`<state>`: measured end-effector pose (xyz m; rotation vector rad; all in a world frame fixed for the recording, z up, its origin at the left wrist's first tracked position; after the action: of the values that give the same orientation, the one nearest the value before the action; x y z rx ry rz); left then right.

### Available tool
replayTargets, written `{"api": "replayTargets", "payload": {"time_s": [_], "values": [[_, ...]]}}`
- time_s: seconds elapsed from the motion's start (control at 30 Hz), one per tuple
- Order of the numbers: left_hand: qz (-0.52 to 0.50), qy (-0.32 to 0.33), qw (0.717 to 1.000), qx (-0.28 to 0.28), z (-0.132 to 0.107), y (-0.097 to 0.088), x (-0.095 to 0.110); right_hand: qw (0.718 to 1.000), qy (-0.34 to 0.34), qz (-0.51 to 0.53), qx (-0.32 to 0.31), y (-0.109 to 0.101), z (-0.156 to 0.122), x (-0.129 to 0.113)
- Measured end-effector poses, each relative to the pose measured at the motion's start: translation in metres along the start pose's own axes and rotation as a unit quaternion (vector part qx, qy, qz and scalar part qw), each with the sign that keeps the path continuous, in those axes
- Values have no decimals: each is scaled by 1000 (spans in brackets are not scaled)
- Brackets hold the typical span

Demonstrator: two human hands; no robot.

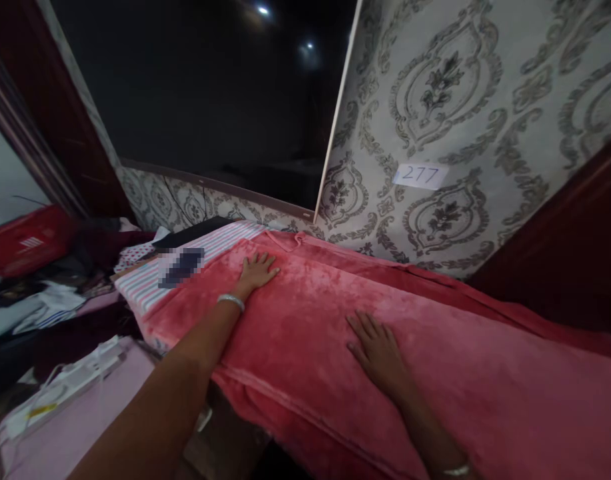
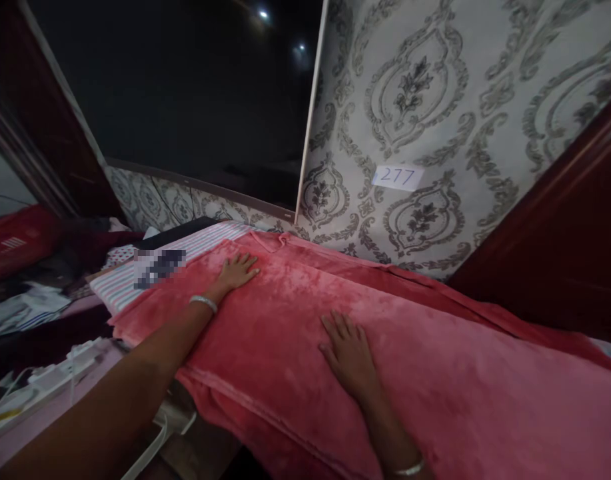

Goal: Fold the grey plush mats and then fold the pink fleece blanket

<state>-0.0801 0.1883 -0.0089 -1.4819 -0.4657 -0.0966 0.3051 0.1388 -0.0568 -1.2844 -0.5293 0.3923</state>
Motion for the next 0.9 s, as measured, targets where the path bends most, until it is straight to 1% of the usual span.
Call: {"api": "replayTargets", "payload": {"time_s": [0.13,0.27,0.33,0.43,0.5,0.57,0.67,0.77,0.9], "values": [[11,1,1000,0,0,-3,8,1000,2,8,-17,-9,1,-3],[11,8,1000,-8,-5,-13,18,1000,4,12,-15,-14,1,-5],[6,18,1000,-12,-14,-19,21,1000,6,11,-16,-13,0,-4],[-1,34,999,-8,-38,-23,18,1000,4,7,-12,-9,0,-4],[-5,41,999,-4,-59,-20,11,1000,0,3,-5,-6,0,-3],[-7,43,999,-2,-81,-13,1,1000,-1,-2,0,-4,0,-3],[2,38,999,17,-102,-2,-10,1000,-2,-10,5,-3,0,-2],[8,39,999,29,-108,4,-13,1000,-1,-16,7,-2,-1,-2],[11,38,999,21,-106,5,-12,1000,-3,-14,3,0,-1,-1]]}}
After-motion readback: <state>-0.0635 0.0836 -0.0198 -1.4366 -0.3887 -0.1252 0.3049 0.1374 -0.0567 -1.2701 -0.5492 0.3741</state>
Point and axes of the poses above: each hand's wrist, its own z-axis towards the middle knuckle, its own y-axis out of the palm, x = y × z, the point moved 4 cm from there along z, towards the middle knuckle, and after that the axes turned 13 degrees about -z, right-handed, at the moved point
